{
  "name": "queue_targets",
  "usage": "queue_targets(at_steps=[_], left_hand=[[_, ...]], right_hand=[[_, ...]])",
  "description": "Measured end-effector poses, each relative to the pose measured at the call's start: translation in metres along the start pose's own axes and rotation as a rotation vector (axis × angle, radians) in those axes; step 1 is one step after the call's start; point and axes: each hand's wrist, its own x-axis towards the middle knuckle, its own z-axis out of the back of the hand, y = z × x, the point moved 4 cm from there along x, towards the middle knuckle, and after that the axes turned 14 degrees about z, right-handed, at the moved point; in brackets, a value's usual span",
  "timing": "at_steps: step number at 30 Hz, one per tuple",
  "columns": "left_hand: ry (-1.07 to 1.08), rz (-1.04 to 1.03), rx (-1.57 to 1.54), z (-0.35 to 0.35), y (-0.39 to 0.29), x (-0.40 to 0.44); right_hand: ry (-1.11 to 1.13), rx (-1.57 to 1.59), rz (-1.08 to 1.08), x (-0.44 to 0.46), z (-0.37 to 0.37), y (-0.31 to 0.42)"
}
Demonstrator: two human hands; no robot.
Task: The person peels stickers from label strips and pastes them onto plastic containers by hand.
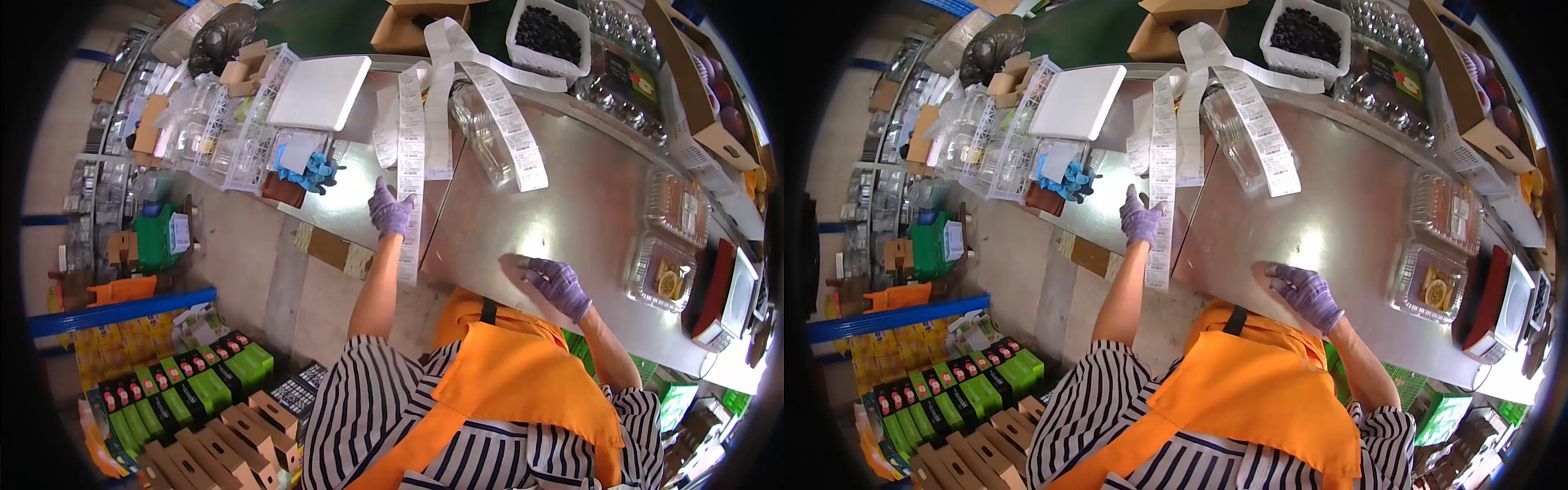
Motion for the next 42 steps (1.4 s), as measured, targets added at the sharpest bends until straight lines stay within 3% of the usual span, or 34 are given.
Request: queue_targets(at_steps=[2,5,7,8,9,10,11,12,13,15,16,19,20,24,27,31,32,34,36,40,42], left_hand=[[-0.171,-0.134,0.105,-0.010,-0.012,0.009],[0.083,-0.117,-0.413,-0.037,-0.009,0.048],[0.273,-0.424,-1.024,-0.003,-0.059,-0.021],[0.282,-0.590,-1.024,0.008,-0.081,-0.055],[0.450,-0.654,-0.891,0.015,-0.099,-0.089],[0.373,-0.768,-0.735,0.026,-0.115,-0.132],[0.553,-0.803,-0.577,0.008,-0.121,-0.154],[0.508,-1.010,-0.523,0.021,-0.137,-0.189],[0.664,-1.084,-0.521,0.026,-0.149,-0.210],[0.439,-1.254,-0.512,0.007,-0.140,-0.229],[0.461,-1.229,-0.580,0.005,-0.131,-0.230],[0.802,-1.068,-0.556,0.011,-0.126,-0.210],[0.854,-0.960,-0.631,0.007,-0.118,-0.196],[0.640,-0.898,-0.469,-0.017,-0.081,-0.123],[0.571,-0.833,-0.482,-0.015,-0.074,-0.097],[0.859,-0.612,-0.544,-0.032,-0.076,-0.071],[0.969,-0.567,-0.597,-0.042,-0.079,-0.064],[0.987,-0.568,-0.529,-0.045,-0.097,-0.078],[0.950,-0.649,-0.425,-0.057,-0.107,-0.091],[0.888,-0.398,-0.705,-0.090,-0.122,-0.072],[0.625,-0.501,-0.710,-0.087,-0.151,-0.063]], right_hand=[[0.000,0.041,-0.039,-0.003,0.009,-0.004],[0.048,0.094,-0.026,-0.002,0.025,-0.007],[-0.045,0.268,0.057,0.014,0.042,0.019],[-0.090,0.360,0.092,0.022,0.047,0.028],[-0.132,0.449,0.028,0.026,0.050,0.020],[-0.217,0.494,0.035,0.030,0.055,0.007],[-0.287,0.536,-0.007,0.037,0.063,0.005],[-0.360,0.579,-0.049,0.041,0.071,0.009],[-0.377,0.633,-0.040,0.041,0.080,0.006],[-0.483,0.580,-0.110,0.039,0.100,0.036],[-0.505,0.427,-0.101,0.034,0.118,0.038],[-0.909,0.251,0.235,-0.035,0.216,0.014],[-1.049,0.417,0.329,-0.053,0.255,0.028],[-0.999,0.133,0.566,-0.050,0.295,0.206],[-0.829,0.022,0.658,-0.055,0.232,0.227],[-0.407,0.137,0.598,-0.018,0.089,0.182],[-0.358,0.159,0.553,-0.015,0.066,0.168],[-0.327,0.184,0.467,-0.014,0.044,0.143],[-0.401,0.154,0.380,-0.022,0.049,0.123],[-0.794,-0.065,0.175,-0.081,0.114,0.099],[-1.047,-0.227,0.114,-0.126,0.167,0.092]])
